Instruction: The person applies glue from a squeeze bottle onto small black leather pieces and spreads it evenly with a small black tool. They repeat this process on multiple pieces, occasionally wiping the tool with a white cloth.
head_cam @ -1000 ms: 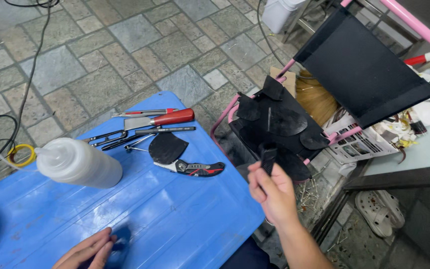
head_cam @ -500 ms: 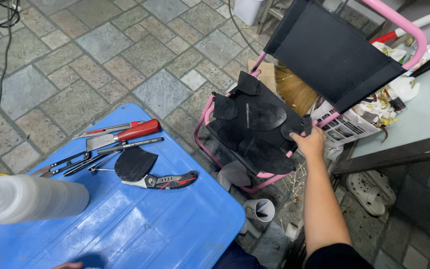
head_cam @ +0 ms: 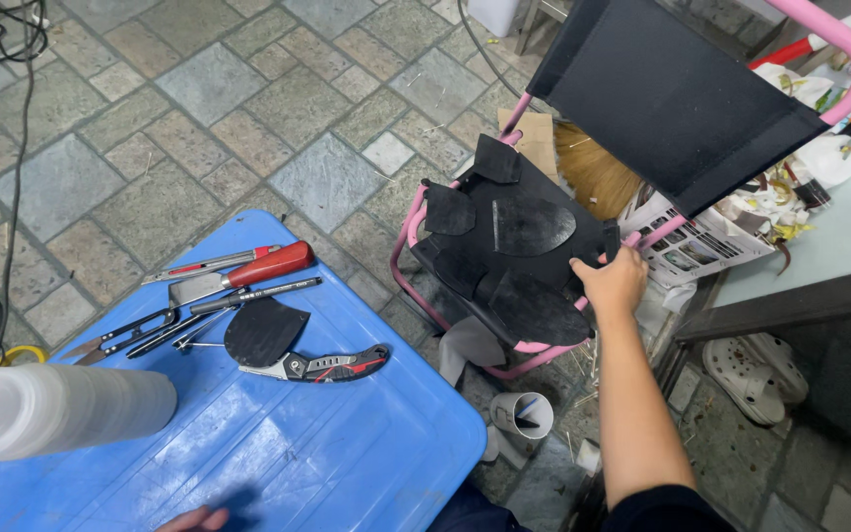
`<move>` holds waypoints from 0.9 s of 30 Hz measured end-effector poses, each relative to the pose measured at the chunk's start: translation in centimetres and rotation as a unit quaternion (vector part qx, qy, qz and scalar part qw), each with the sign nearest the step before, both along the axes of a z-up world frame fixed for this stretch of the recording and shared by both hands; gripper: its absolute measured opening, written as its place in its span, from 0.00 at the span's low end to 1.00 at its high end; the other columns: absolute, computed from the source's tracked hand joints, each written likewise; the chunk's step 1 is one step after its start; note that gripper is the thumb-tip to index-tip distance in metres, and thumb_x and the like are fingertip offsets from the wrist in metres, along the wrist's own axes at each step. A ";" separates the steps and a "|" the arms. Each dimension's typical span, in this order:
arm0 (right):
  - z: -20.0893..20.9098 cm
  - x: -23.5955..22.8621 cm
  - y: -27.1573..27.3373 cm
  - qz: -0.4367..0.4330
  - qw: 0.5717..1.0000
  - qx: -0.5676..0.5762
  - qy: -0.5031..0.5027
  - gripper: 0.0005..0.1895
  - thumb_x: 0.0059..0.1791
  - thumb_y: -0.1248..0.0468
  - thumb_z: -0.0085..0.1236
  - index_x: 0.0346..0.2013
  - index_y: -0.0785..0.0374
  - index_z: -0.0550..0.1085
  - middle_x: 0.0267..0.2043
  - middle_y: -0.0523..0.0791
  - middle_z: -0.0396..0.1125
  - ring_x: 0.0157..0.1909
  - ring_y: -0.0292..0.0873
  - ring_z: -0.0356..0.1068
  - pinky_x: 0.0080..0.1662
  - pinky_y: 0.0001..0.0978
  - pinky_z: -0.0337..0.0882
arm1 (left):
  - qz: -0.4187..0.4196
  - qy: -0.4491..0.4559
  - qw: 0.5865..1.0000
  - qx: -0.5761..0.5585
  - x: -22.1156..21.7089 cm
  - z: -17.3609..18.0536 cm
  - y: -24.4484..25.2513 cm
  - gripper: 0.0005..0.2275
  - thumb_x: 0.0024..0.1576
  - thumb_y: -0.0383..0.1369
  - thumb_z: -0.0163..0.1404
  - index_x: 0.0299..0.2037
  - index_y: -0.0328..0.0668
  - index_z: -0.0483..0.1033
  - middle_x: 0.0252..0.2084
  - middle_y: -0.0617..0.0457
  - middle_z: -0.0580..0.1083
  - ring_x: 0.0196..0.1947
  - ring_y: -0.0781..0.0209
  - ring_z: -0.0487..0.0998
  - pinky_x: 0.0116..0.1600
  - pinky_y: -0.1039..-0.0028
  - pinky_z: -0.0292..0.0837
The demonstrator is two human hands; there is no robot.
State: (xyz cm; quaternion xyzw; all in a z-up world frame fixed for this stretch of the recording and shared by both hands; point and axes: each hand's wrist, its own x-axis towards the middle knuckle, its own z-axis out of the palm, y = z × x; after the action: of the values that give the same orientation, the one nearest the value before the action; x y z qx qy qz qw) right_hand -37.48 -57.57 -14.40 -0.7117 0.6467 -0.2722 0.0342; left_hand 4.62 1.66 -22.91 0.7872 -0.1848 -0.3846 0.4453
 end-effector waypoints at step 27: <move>2.8 17.0 4.5 0.351 0.918 0.186 0.003 0.36 0.29 0.48 0.81 0.37 0.68 0.73 0.39 0.54 0.72 0.41 0.51 0.71 0.45 0.43 0.72 | 0.056 0.372 0.879 -0.292 -8.2 23.2 -9.9 0.39 0.61 0.61 0.25 0.68 0.32 0.60 0.61 0.37 0.73 0.57 0.45 0.78 0.54 0.52 0.80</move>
State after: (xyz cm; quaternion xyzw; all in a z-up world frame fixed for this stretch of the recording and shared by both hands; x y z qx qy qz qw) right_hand -20.51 -53.09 -11.58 -0.8743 0.3949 -0.1154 0.2575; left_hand -3.54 -8.23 0.27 0.4290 -0.0652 -0.5525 0.7117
